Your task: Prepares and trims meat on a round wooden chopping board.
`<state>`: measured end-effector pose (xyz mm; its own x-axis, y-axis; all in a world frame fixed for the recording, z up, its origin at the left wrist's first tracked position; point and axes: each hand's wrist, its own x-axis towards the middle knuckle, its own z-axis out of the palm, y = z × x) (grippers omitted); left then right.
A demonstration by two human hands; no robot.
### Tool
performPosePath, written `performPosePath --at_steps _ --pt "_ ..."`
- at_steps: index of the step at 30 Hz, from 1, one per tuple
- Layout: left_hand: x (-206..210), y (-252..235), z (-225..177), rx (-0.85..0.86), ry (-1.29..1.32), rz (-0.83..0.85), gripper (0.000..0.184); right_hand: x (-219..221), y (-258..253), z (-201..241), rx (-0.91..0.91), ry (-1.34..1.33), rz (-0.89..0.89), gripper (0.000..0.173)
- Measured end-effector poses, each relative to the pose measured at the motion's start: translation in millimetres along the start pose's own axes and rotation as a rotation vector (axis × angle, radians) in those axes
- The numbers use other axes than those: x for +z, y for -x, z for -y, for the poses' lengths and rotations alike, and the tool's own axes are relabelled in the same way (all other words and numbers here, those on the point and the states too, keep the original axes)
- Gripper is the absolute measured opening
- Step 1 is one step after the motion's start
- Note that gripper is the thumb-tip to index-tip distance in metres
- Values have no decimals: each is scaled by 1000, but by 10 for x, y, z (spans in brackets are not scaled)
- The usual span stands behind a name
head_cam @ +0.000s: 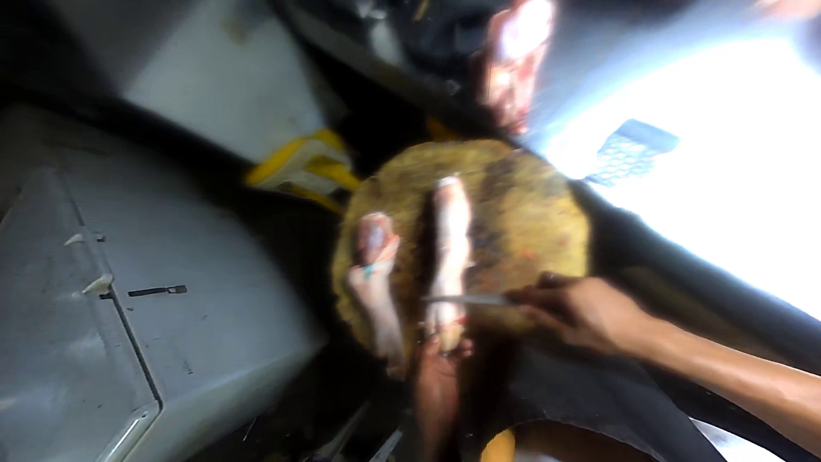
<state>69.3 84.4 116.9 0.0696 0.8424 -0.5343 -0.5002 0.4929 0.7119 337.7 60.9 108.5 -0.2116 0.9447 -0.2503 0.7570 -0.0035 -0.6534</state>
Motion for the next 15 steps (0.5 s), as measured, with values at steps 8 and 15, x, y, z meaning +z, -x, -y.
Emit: performPosePath --at_steps 8,15 --pt "-61 13 26 -18 -13 28 28 273 -202 -167 79 -84 26 50" --pt "-176 43 44 -42 -15 -5 28 505 -583 -517 218 -62 -39 48"
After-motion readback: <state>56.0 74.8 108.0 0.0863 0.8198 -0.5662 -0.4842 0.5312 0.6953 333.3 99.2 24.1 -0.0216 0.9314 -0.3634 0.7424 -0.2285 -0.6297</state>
